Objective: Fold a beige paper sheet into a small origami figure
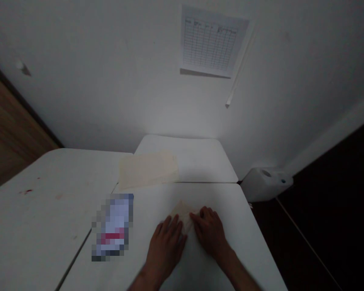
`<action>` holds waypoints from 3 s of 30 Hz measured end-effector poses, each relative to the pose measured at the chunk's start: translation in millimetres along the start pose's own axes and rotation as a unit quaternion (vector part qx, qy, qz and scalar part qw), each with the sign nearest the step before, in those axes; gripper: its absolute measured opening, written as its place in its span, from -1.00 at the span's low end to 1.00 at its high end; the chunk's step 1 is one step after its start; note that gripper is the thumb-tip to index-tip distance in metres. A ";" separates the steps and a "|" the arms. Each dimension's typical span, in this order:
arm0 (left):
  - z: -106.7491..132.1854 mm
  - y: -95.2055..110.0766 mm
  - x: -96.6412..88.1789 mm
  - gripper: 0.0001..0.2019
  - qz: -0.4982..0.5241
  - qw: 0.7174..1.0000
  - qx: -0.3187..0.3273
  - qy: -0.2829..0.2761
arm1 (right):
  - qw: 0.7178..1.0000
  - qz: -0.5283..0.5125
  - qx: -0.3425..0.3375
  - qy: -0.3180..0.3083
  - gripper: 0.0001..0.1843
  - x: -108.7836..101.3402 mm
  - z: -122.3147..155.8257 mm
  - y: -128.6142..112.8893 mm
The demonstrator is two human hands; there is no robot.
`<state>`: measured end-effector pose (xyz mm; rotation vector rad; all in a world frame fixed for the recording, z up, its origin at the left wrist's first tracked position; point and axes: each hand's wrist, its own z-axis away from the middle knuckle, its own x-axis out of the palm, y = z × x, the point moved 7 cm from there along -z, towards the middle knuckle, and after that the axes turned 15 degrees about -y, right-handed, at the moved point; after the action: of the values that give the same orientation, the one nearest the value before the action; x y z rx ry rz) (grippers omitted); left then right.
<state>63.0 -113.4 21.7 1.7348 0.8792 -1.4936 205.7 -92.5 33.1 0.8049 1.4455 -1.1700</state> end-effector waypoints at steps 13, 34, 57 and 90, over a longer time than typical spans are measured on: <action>-7.9 -12.7 -0.5 -0.74 0.038 0.999 -0.013 -0.004 | 0.999 0.014 0.039 0.032 -0.76 -5.7 5.5 16.4; -21.1 -15.5 -10.5 -0.92 0.086 0.995 -0.049 0.008 | 0.996 -0.077 -0.011 -0.035 -0.80 -8.9 -30.2 -3.3; -30.3 -47.3 -3.3 -0.72 0.181 0.971 -0.155 0.005 | 0.993 -0.075 0.080 -0.037 -0.65 -5.0 -42.3 3.7; -13.7 -39.7 -18.2 -0.76 0.123 0.983 0.121 0.054 | 0.974 -0.110 -0.176 0.092 -0.83 4.2 -3.7 -4.9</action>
<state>35.0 -81.5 38.8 2.0352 0.5257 -1.3959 199.1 -90.9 30.0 0.5264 1.8698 -0.9768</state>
